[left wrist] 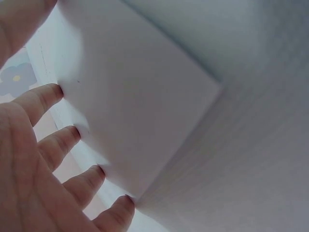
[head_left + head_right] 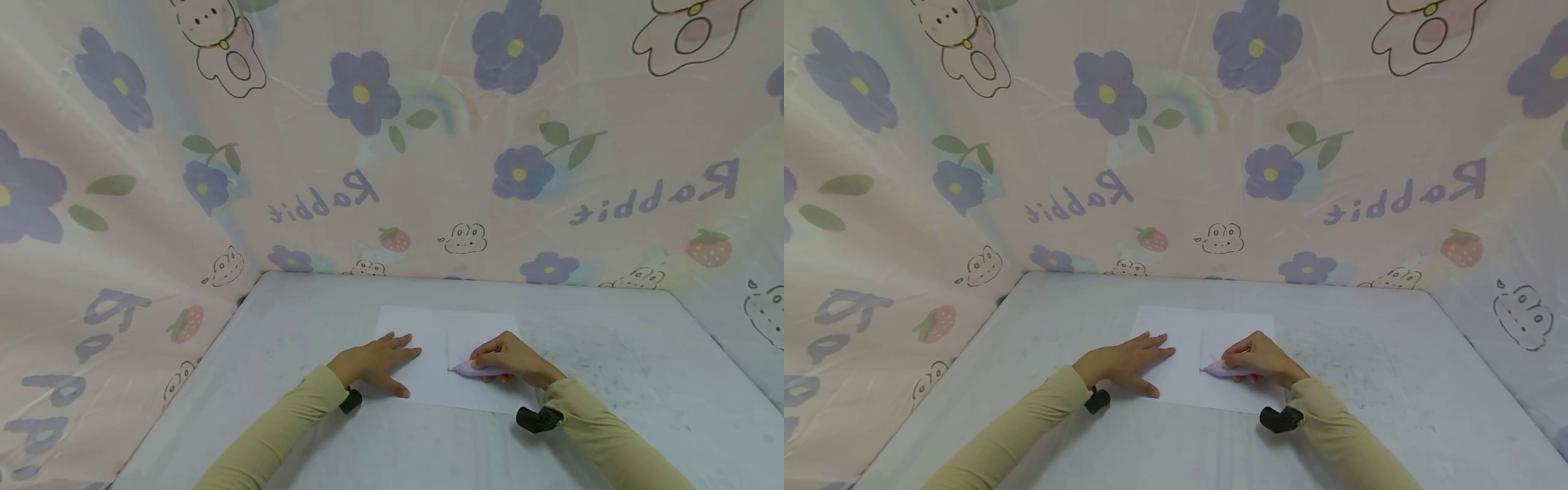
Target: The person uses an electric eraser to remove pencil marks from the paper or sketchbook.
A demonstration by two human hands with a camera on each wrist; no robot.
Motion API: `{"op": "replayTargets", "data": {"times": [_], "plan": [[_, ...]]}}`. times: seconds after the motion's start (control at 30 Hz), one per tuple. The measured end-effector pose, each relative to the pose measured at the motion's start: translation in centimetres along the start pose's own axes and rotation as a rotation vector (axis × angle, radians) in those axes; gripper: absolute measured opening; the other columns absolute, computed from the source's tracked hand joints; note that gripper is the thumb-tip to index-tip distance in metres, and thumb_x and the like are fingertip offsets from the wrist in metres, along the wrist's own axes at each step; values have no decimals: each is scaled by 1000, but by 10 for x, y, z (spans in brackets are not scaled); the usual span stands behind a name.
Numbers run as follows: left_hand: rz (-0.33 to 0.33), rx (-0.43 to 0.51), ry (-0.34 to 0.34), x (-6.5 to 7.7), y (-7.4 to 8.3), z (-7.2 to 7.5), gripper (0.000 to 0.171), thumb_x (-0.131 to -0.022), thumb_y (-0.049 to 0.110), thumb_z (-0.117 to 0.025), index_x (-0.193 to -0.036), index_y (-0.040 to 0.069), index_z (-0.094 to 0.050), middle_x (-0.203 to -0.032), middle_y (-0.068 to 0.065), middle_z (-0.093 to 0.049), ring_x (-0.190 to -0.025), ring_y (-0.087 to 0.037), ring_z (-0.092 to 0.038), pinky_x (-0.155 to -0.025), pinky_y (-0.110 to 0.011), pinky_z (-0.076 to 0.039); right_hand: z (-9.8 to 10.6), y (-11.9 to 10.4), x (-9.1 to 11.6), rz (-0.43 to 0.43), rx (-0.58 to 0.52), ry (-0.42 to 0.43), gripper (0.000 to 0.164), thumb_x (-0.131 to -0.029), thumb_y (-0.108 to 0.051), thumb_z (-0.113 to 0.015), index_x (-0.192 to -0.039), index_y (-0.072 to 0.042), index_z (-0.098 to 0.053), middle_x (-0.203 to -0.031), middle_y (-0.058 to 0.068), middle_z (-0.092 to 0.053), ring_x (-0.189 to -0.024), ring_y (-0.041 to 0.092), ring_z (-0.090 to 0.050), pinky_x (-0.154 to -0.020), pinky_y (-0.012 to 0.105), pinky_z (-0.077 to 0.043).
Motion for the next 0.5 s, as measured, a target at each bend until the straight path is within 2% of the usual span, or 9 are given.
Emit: {"op": "replayTargets", "data": {"times": [0.23,0.5], "plan": [[3,-10,0,-1,-1,0,86,-82,59,-68,-154,30,-30,-161,2,-14,-145,-31,-13,-110,-51,-25,-1,-1,-1,3,-3,-9,22,-88,-16,-70,-102,1,-74,-76,16,-69,-44,9,-46,-40,20,-32],[1,0,-3,-2,-2,0,86,-82,59,-68,-154,30,-30,-161,2,-14,-146,-30,-12,-109,-53,-27,1,3,-5,-4,14,8,20,-87,-18,-70,-98,-2,-75,-69,12,-68,-44,8,-44,-40,20,-32]]}}
Point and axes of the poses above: each hand's wrist, its own x-axis away from the middle knuckle, its own z-axis out of the back of the hand, y = z × x, the point moved 5 cm from there along -x, towards the middle knuckle
